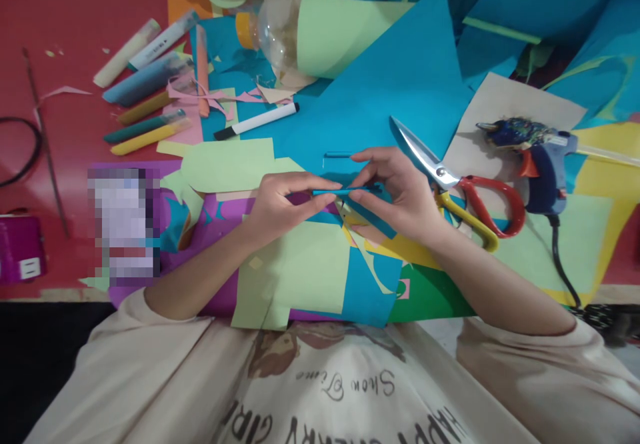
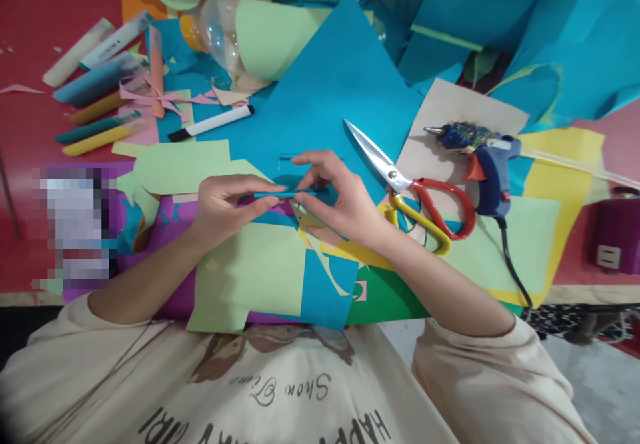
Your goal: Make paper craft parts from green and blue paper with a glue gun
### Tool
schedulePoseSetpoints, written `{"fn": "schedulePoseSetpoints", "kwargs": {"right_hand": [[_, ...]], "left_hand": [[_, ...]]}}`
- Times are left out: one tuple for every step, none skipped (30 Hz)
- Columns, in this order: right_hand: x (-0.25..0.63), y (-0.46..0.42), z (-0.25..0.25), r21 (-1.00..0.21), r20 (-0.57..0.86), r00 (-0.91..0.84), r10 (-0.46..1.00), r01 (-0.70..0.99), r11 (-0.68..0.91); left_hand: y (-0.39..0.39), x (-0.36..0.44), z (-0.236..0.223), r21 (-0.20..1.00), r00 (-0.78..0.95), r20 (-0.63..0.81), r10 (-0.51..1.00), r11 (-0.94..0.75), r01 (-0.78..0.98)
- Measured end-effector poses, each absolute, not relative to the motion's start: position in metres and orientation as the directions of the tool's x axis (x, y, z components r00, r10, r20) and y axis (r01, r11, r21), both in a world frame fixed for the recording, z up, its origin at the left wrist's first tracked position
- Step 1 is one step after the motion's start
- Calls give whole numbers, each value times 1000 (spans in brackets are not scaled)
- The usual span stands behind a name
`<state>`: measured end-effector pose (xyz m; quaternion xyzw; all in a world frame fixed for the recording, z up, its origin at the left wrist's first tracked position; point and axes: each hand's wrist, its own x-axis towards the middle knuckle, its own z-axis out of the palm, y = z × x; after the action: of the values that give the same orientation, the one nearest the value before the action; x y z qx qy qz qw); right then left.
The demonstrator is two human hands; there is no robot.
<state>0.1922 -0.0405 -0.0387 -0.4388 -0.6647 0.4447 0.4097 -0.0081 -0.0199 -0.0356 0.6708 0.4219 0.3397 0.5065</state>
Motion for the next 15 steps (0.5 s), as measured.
{"fn": "schedulePoseSetpoints", "kwargs": {"right_hand": [[192, -41, -38, -947, 160, -279, 947, 226, 227], [192, -41, -38, -943, 166, -280, 946, 234, 235], [192, -41, -38, -939, 173, -282, 944, 242, 245], [192, -41, -38, -934, 179, -285, 942, 251, 253], [192, -41, -39, -930, 181, -289, 940, 260, 259], [192, -42, -39, -927, 182, -294, 939, 268, 263], [192, -42, -40, -925, 182, -297, 937, 273, 266], [192, -42, -40, -924, 183, -299, 937, 273, 267], [192, -42, -40, -925, 184, -300, 936, 270, 268], [192, -42, -41, -927, 185, -299, 936, 264, 267], [192, -42, -41, -929, 188, -296, 937, 257, 268], [192, -42, -41, -930, 192, -292, 937, 249, 268], [192, -42, -41, -932, 195, -289, 937, 243, 269], [192, -42, -41, -933, 196, -288, 937, 240, 269], [192, -43, -41, -933, 194, -288, 938, 242, 267]], "left_hand": [[-21, -8, -35, 973, 408, 8, 913, -101, 208], [-22, -7, -34, 980, 406, -18, 914, -66, 190], [-23, -6, -33, 985, 410, -43, 911, -30, 170], [-24, -5, -31, 989, 416, -60, 907, -3, 150], [-26, -5, -30, 991, 423, -70, 903, 14, 133], [-27, -4, -29, 992, 428, -71, 901, 19, 123], [-28, -3, -29, 993, 427, -66, 902, 16, 119], [-28, -3, -28, 993, 426, -61, 902, 10, 121], [-28, -3, -28, 991, 424, -61, 904, 6, 130], [-29, -4, -28, 990, 423, -66, 904, 6, 142], [-28, -4, -29, 988, 424, -70, 903, 6, 152], [-28, -4, -29, 988, 426, -70, 902, 3, 156], [-28, -5, -30, 988, 430, -64, 901, -3, 154], [-28, -5, -30, 989, 433, -58, 899, -8, 150], [-28, -5, -31, 989, 434, -53, 899, -13, 148]]}}
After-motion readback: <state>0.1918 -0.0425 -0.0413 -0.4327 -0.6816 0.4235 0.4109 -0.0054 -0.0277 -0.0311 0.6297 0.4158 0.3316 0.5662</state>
